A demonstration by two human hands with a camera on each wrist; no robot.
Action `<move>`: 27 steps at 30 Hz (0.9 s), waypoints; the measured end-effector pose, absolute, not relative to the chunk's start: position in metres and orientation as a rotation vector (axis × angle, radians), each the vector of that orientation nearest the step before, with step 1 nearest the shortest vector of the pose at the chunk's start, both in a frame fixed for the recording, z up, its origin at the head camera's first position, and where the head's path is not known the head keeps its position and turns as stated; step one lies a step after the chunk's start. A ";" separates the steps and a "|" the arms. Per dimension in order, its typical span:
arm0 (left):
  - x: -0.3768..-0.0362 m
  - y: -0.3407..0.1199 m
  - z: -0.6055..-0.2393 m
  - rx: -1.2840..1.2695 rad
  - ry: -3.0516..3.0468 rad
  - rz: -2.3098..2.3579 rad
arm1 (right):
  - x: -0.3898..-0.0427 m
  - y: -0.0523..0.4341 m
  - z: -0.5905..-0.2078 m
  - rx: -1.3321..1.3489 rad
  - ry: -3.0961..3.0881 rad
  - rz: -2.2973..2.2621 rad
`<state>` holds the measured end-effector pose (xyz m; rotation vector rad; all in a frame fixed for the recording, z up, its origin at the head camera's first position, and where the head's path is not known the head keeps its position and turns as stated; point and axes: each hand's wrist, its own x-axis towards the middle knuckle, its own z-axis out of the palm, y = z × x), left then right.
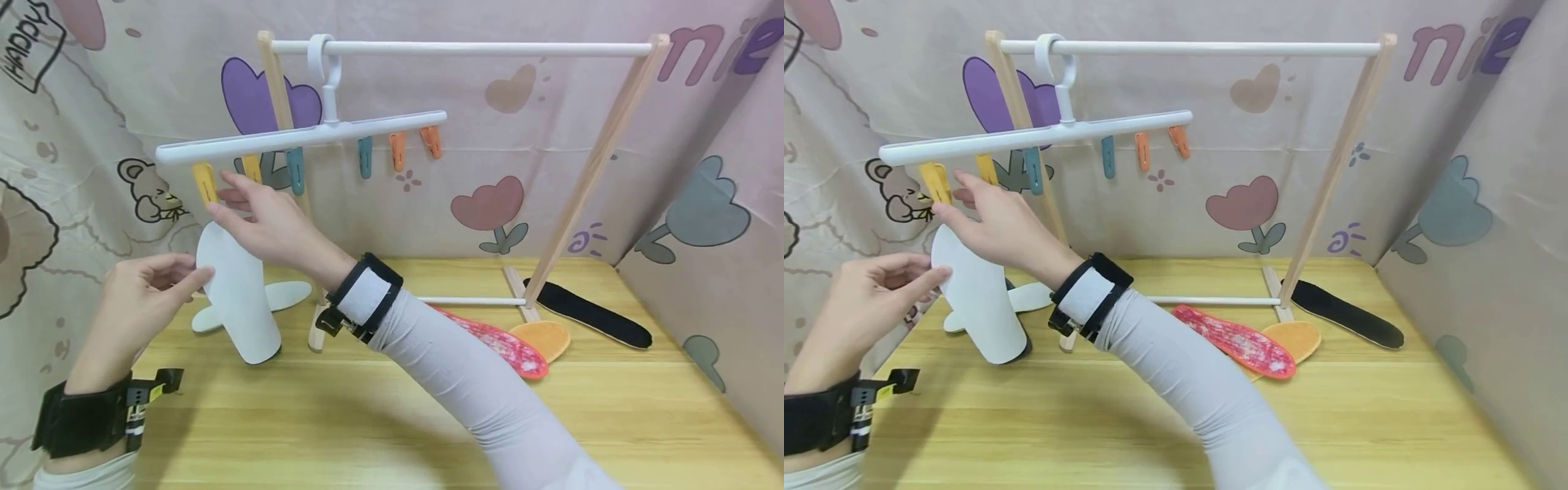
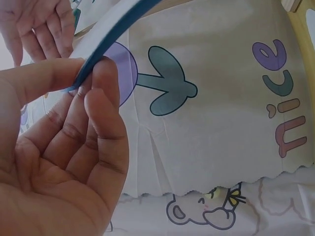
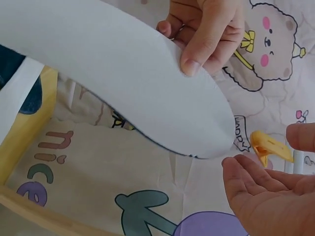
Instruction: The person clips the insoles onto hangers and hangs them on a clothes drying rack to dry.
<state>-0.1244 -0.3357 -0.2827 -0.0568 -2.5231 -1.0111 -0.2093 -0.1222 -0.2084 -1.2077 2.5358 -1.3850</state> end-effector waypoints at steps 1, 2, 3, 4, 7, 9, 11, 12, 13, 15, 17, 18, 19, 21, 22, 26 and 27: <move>-0.124 -0.336 -0.283 -0.056 -2.524 -1.005 | -0.209 -0.124 -0.207 -1.204 2.535 -1.385; -0.124 -0.336 -0.282 -0.052 -2.527 -1.003 | -0.208 -0.125 -0.206 -1.199 2.536 -1.384; -0.123 -0.336 -0.282 -0.050 -2.530 -1.002 | -0.208 -0.127 -0.206 -1.189 2.536 -1.384; -0.123 -0.336 -0.282 -0.047 -2.533 -1.000 | -0.207 -0.128 -0.205 -1.179 2.537 -1.385; -0.123 -0.337 -0.282 -0.036 -2.540 -0.981 | -0.205 -0.131 -0.203 -1.141 2.532 -1.398; -0.123 -0.336 -0.282 -0.023 -2.546 -0.969 | -0.204 -0.133 -0.202 -1.116 2.525 -1.416; -0.123 -0.337 -0.281 -0.017 -2.550 -0.962 | -0.204 -0.134 -0.201 -1.098 2.522 -1.428; -0.123 -0.337 -0.281 -0.014 -2.553 -0.960 | -0.204 -0.135 -0.200 -1.089 2.521 -1.435; -0.123 -0.337 -0.281 -0.011 -2.555 -0.961 | -0.204 -0.136 -0.200 -1.091 2.521 -1.437; -0.122 -0.337 -0.280 0.001 -2.556 -0.955 | -0.204 -0.137 -0.199 -1.092 2.522 -1.438; -0.122 -0.338 -0.280 0.004 -2.556 -0.962 | -0.204 -0.139 -0.199 -1.087 2.517 -1.444; -0.121 -0.338 -0.280 0.010 -2.554 -0.964 | -0.204 -0.140 -0.199 -1.085 2.517 -1.446; -0.121 -0.338 -0.280 0.009 -2.552 -0.970 | -0.204 -0.140 -0.199 -1.084 2.517 -1.449; -0.120 -0.339 -0.280 0.006 -2.547 -0.988 | -0.204 -0.142 -0.199 -1.078 2.519 -1.461; -0.120 -0.339 -0.280 0.004 -2.544 -0.997 | -0.204 -0.142 -0.199 -1.075 2.519 -1.468; -0.120 -0.340 -0.279 0.001 -2.540 -1.015 | -0.204 -0.143 -0.198 -1.071 2.517 -1.501; -0.120 -0.340 -0.278 0.007 -2.539 -1.016 | -0.204 -0.143 -0.198 -1.067 2.515 -1.511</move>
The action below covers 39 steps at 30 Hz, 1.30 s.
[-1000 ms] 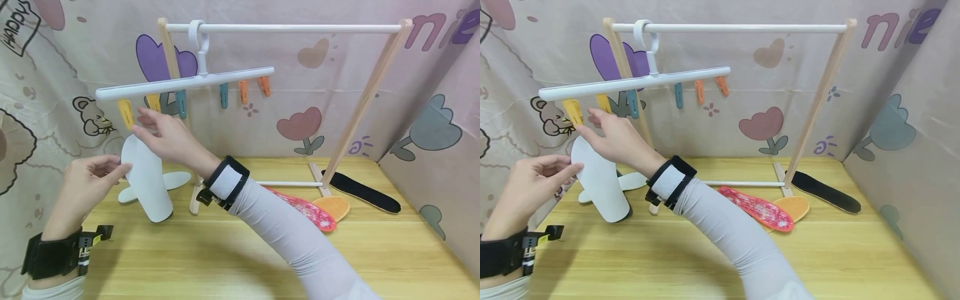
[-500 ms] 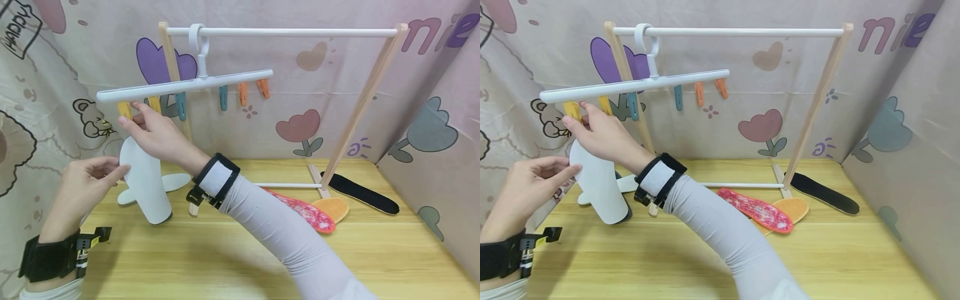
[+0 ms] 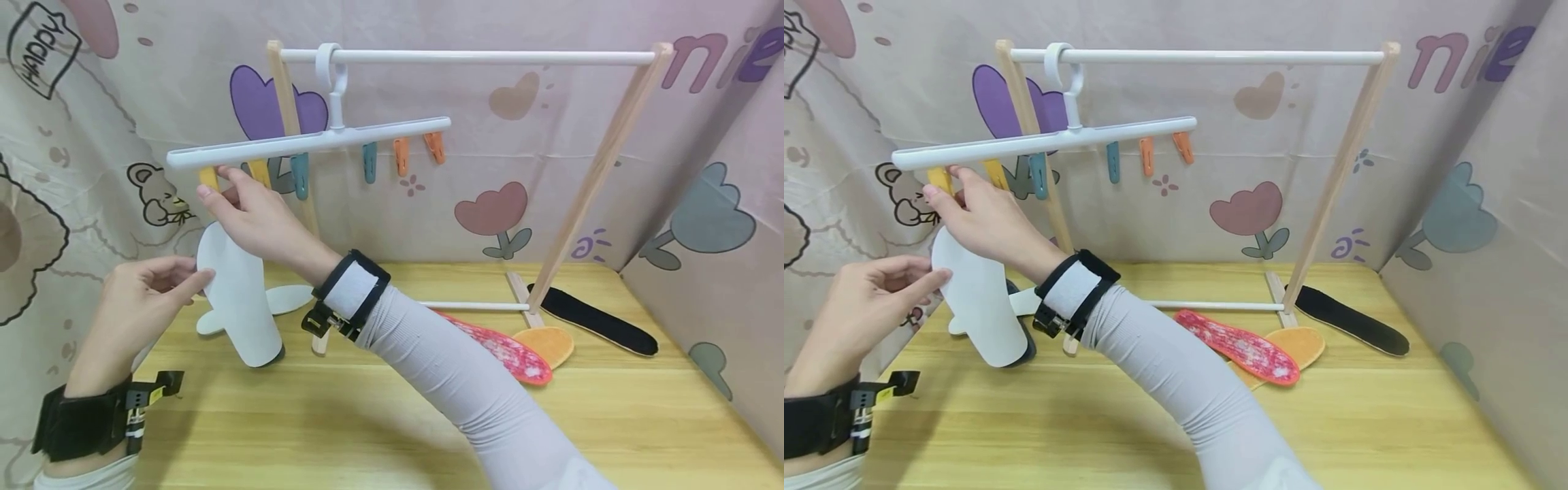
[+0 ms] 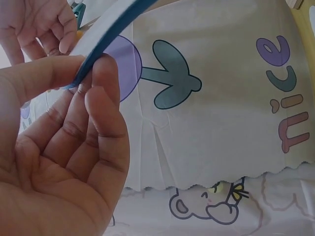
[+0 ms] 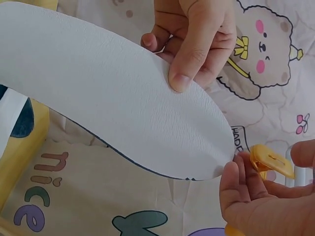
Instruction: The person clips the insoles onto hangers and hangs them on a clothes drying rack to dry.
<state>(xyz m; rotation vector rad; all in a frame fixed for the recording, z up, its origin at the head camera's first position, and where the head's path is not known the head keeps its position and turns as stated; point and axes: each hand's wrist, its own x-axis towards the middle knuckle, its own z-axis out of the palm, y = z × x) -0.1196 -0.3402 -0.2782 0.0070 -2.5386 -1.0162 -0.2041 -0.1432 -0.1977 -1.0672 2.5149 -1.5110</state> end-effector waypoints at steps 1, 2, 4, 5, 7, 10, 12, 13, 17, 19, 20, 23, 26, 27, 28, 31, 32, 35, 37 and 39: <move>-0.120 -0.340 -0.278 0.000 -2.540 -1.019 | -0.204 -0.143 -0.197 -1.062 2.515 -1.520; -0.120 -0.340 -0.277 0.000 -2.541 -1.023 | -0.204 -0.143 -0.197 -1.057 2.516 -1.529; -0.120 -0.340 -0.276 0.001 -2.543 -1.028 | -0.205 -0.143 -0.197 -1.040 2.505 -1.559; -0.120 -0.340 -0.276 0.002 -2.543 -1.028 | -0.205 -0.143 -0.196 -1.027 2.499 -1.576; -0.120 -0.339 -0.276 0.011 -2.542 -1.031 | -0.206 -0.143 -0.196 -1.008 2.493 -1.600; -0.120 -0.339 -0.276 -0.001 -2.544 -1.028 | -0.207 -0.142 -0.195 -0.994 2.481 -1.621; -0.121 -0.340 -0.276 -0.016 -2.544 -1.025 | -0.207 -0.142 -0.195 -0.998 2.485 -1.614; -0.121 -0.340 -0.276 -0.026 -2.544 -1.023 | -0.207 -0.142 -0.195 -1.002 2.488 -1.608; -0.120 -0.341 -0.276 -0.031 -2.549 -1.030 | -0.207 -0.143 -0.195 -1.013 2.494 -1.588; -0.119 -0.342 -0.277 -0.028 -2.555 -1.037 | -0.206 -0.144 -0.196 -1.015 2.499 -1.590; -0.119 -0.342 -0.277 -0.016 -2.560 -1.036 | -0.206 -0.144 -0.196 -1.014 2.500 -1.593; -0.118 -0.344 -0.277 -0.015 -2.571 -1.035 | -0.207 -0.146 -0.198 -1.015 2.503 -1.608; -0.118 -0.346 -0.277 -0.014 -2.579 -1.029 | -0.208 -0.147 -0.199 -1.017 2.496 -1.623; -0.118 -0.346 -0.277 -0.027 -2.581 -1.034 | -0.209 -0.147 -0.200 -1.019 2.494 -1.627; -0.118 -0.347 -0.277 -0.030 -2.584 -1.032 | -0.209 -0.147 -0.200 -1.017 2.491 -1.630; -0.116 -0.348 -0.276 -0.037 -2.588 -1.042 | -0.210 -0.148 -0.201 -1.003 2.493 -1.637; -0.116 -0.349 -0.276 -0.046 -2.590 -1.046 | -0.210 -0.149 -0.201 -0.997 2.494 -1.639; -0.115 -0.350 -0.275 -0.056 -2.588 -1.054 | -0.211 -0.149 -0.201 -0.987 2.496 -1.647; -0.115 -0.350 -0.275 -0.065 -2.583 -1.062 | -0.211 -0.149 -0.201 -0.983 2.494 -1.652; -0.115 -0.349 -0.275 -0.069 -2.573 -1.079 | -0.211 -0.148 -0.200 -0.993 2.489 -1.659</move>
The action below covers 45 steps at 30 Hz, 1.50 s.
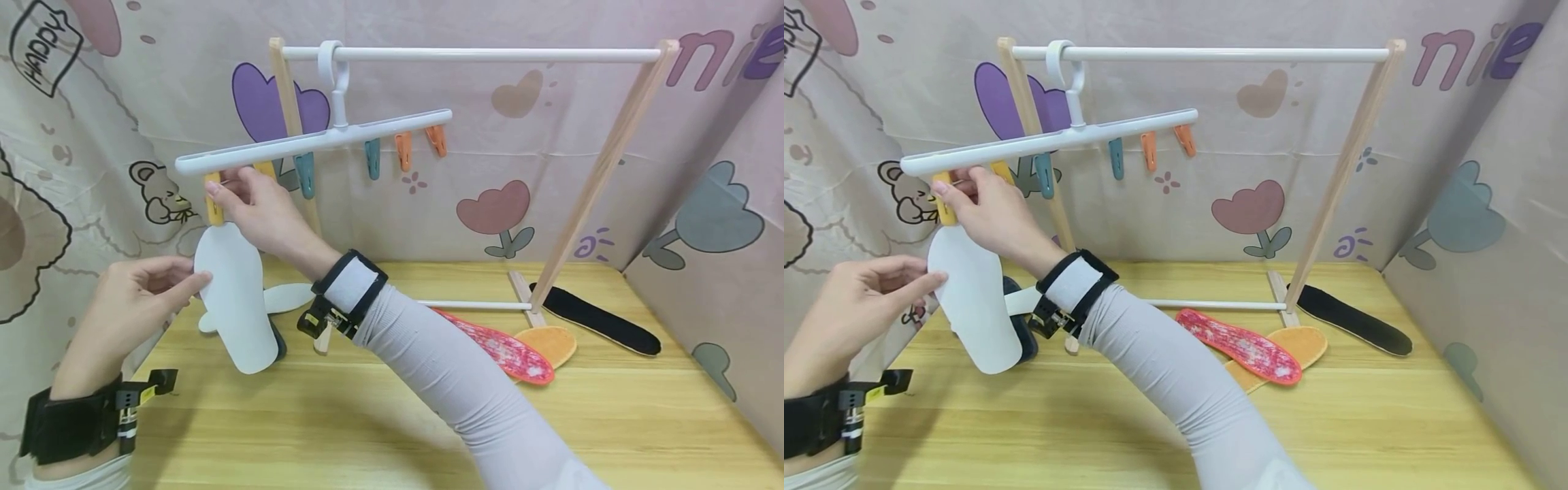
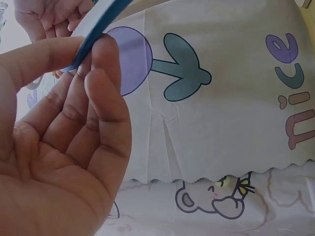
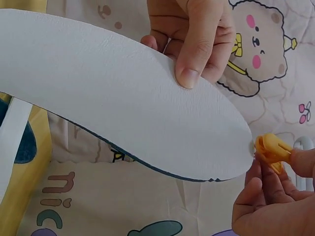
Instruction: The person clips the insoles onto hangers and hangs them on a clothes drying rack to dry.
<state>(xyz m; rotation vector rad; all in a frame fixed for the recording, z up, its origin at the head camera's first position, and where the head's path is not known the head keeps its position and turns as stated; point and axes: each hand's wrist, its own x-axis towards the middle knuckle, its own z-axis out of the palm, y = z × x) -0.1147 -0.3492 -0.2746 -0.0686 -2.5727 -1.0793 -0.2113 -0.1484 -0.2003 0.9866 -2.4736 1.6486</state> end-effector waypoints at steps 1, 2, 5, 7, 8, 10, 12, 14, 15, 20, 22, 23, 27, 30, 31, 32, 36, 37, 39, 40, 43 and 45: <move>-0.115 -0.349 -0.274 -0.070 -2.566 -1.093 | -0.211 -0.148 -0.200 0.988 -2.473 1.651; -0.114 -0.349 -0.274 -0.069 -2.560 -1.106 | -0.211 -0.148 -0.200 0.993 -2.470 1.653; -0.114 -0.347 -0.274 -0.034 -2.544 -1.139 | -0.210 -0.147 -0.199 1.005 -2.457 1.675; -0.113 -0.346 -0.273 -0.029 -2.538 -1.149 | -0.209 -0.147 -0.198 1.003 -2.455 1.688; -0.113 -0.346 -0.273 -0.032 -2.536 -1.153 | -0.209 -0.147 -0.199 1.004 -2.453 1.694; -0.112 -0.347 -0.273 -0.056 -2.531 -1.156 | -0.209 -0.147 -0.199 1.006 -2.448 1.695; -0.113 -0.348 -0.273 -0.101 -2.531 -1.143 | -0.209 -0.147 -0.199 1.013 -2.441 1.692; -0.113 -0.349 -0.273 -0.106 -2.551 -1.123 | -0.209 -0.146 -0.200 1.024 -2.429 1.695; -0.113 -0.349 -0.273 -0.111 -2.565 -1.106 | -0.209 -0.146 -0.200 1.030 -2.423 1.696; -0.113 -0.348 -0.273 -0.113 -2.596 -1.094 | -0.210 -0.145 -0.201 1.046 -2.413 1.706; -0.113 -0.348 -0.273 -0.122 -2.571 -1.136 | -0.210 -0.145 -0.201 1.047 -2.418 1.705; -0.112 -0.348 -0.273 -0.117 -2.556 -1.157 | -0.210 -0.145 -0.201 1.046 -2.421 1.704; -0.110 -0.348 -0.273 -0.108 -2.516 -1.206 | -0.210 -0.144 -0.202 1.053 -2.420 1.704; -0.109 -0.349 -0.273 -0.124 -2.496 -1.224 | -0.211 -0.144 -0.203 1.053 -2.421 1.707; -0.110 -0.348 -0.273 -0.123 -2.488 -1.219 | -0.211 -0.144 -0.203 1.050 -2.423 1.709; -0.110 -0.348 -0.273 -0.129 -2.479 -1.219 | -0.211 -0.144 -0.203 1.047 -2.426 1.710; -0.111 -0.345 -0.273 -0.117 -2.422 -1.221 | -0.212 -0.144 -0.203 1.055 -2.427 1.712; -0.111 -0.344 -0.273 -0.118 -2.407 -1.224 | -0.212 -0.144 -0.203 1.059 -2.426 1.713; -0.111 -0.343 -0.273 -0.116 -2.385 -1.249 | -0.212 -0.144 -0.203 1.066 -2.424 1.714; -0.111 -0.342 -0.274 -0.123 -2.381 -1.257 | -0.212 -0.144 -0.203 1.064 -2.426 1.714; -0.111 -0.341 -0.273 -0.107 -2.386 -1.265 | -0.212 -0.144 -0.203 1.064 -2.430 1.711; -0.111 -0.340 -0.273 -0.096 -2.389 -1.272 | -0.212 -0.144 -0.203 1.063 -2.433 1.712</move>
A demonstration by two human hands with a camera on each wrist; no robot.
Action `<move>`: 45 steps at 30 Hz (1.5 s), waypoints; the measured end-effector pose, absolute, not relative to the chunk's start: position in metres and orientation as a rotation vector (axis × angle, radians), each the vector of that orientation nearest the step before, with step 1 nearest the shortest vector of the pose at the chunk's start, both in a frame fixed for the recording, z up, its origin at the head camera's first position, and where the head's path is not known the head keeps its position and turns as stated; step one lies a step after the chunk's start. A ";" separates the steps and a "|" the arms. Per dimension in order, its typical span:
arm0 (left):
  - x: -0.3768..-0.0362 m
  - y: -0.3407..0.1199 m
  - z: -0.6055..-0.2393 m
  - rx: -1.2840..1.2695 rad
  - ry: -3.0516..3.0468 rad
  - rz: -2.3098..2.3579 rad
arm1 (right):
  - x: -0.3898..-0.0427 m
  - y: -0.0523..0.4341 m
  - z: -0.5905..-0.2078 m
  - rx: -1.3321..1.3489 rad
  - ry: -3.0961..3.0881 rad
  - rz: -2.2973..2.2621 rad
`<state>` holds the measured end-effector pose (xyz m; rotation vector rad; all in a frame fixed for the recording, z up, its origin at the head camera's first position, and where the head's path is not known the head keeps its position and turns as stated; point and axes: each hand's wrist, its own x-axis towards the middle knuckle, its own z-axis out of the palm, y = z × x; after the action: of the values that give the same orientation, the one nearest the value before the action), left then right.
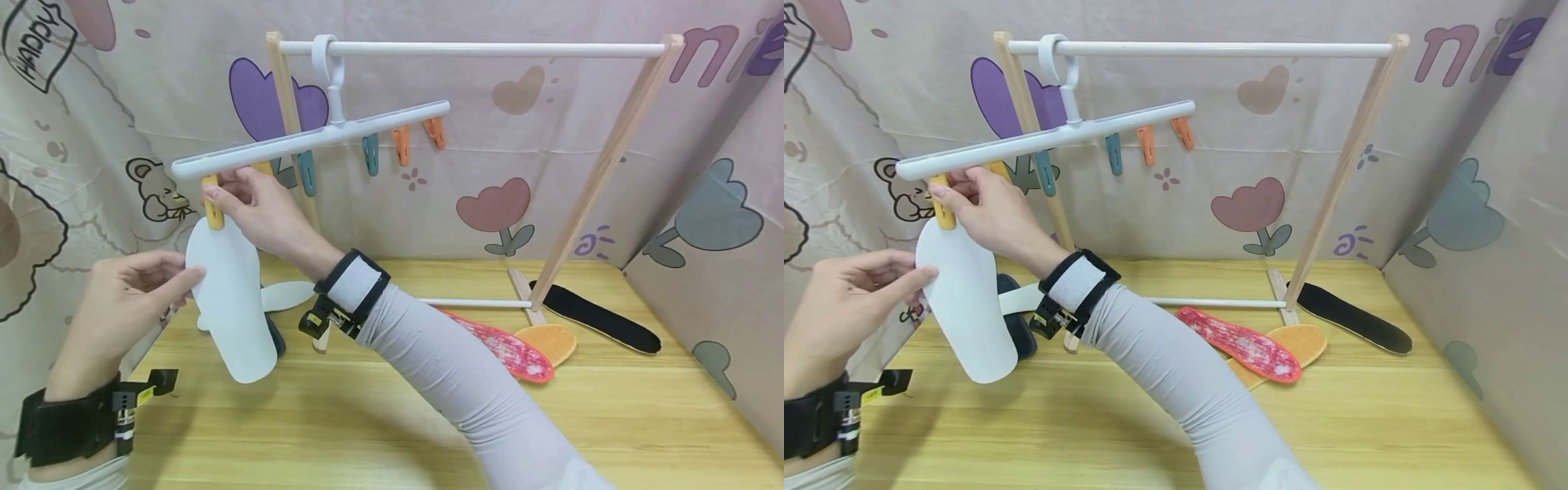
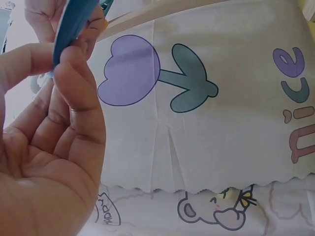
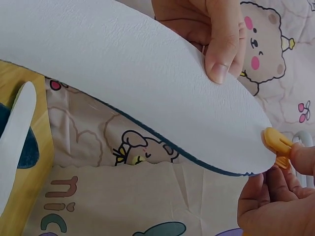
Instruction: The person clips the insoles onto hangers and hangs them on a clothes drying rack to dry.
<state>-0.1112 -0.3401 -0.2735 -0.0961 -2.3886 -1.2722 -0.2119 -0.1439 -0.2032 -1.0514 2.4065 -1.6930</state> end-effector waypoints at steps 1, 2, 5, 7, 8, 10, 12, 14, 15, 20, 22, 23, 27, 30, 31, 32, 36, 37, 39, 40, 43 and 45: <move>-0.111 -0.340 -0.273 -0.094 -2.387 -1.271 | -0.212 -0.144 -0.203 -1.051 2.406 -1.692; -0.111 -0.340 -0.273 -0.094 -2.384 -1.269 | -0.212 -0.144 -0.203 -1.052 2.406 -1.691; -0.111 -0.340 -0.273 -0.105 -2.373 -1.275 | -0.211 -0.144 -0.203 -1.058 2.405 -1.687; -0.112 -0.340 -0.273 -0.113 -2.369 -1.262 | -0.211 -0.143 -0.204 -1.066 2.404 -1.684; -0.112 -0.340 -0.274 -0.118 -2.367 -1.259 | -0.211 -0.143 -0.204 -1.070 2.403 -1.682; -0.112 -0.340 -0.274 -0.122 -2.363 -1.257 | -0.211 -0.143 -0.204 -1.073 2.398 -1.681; -0.113 -0.340 -0.275 -0.127 -2.356 -1.259 | -0.210 -0.143 -0.204 -1.073 2.397 -1.678; -0.113 -0.340 -0.275 -0.130 -2.347 -1.270 | -0.210 -0.143 -0.203 -1.066 2.397 -1.680; -0.112 -0.340 -0.275 -0.125 -2.343 -1.273 | -0.210 -0.144 -0.203 -1.065 2.395 -1.681; -0.112 -0.339 -0.274 -0.097 -2.338 -1.271 | -0.208 -0.144 -0.202 -1.057 2.389 -1.691; -0.112 -0.340 -0.274 -0.085 -2.347 -1.271 | -0.208 -0.144 -0.203 -1.056 2.390 -1.691; -0.112 -0.340 -0.274 -0.081 -2.351 -1.271 | -0.208 -0.144 -0.203 -1.057 2.391 -1.692; -0.113 -0.341 -0.275 -0.107 -2.355 -1.299 | -0.208 -0.144 -0.205 -1.065 2.385 -1.709; -0.114 -0.341 -0.276 -0.117 -2.365 -1.313 | -0.209 -0.142 -0.206 -1.064 2.374 -1.726; -0.114 -0.340 -0.276 -0.110 -2.373 -1.309 | -0.209 -0.142 -0.206 -1.063 2.372 -1.728; -0.114 -0.340 -0.276 -0.099 -2.385 -1.303 | -0.210 -0.141 -0.207 -1.061 2.366 -1.731; -0.115 -0.338 -0.276 -0.068 -2.419 -1.259 | -0.210 -0.138 -0.208 -1.050 2.345 -1.740; -0.115 -0.338 -0.276 -0.071 -2.426 -1.247 | -0.211 -0.138 -0.209 -1.049 2.341 -1.741; -0.116 -0.339 -0.277 -0.097 -2.432 -1.237 | -0.211 -0.136 -0.210 -1.045 2.336 -1.743; -0.116 -0.339 -0.277 -0.108 -2.436 -1.233 | -0.212 -0.136 -0.210 -1.047 2.337 -1.742; -0.118 -0.341 -0.278 -0.128 -2.444 -1.231 | -0.213 -0.134 -0.213 -1.050 2.335 -1.734; -0.118 -0.341 -0.279 -0.130 -2.455 -1.225 | -0.213 -0.132 -0.215 -1.053 2.333 -1.726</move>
<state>-0.1181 -0.3411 -0.2787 -0.1303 -2.4545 -1.2245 -0.2134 -0.1321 -0.2145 -1.0526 2.3328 -1.7262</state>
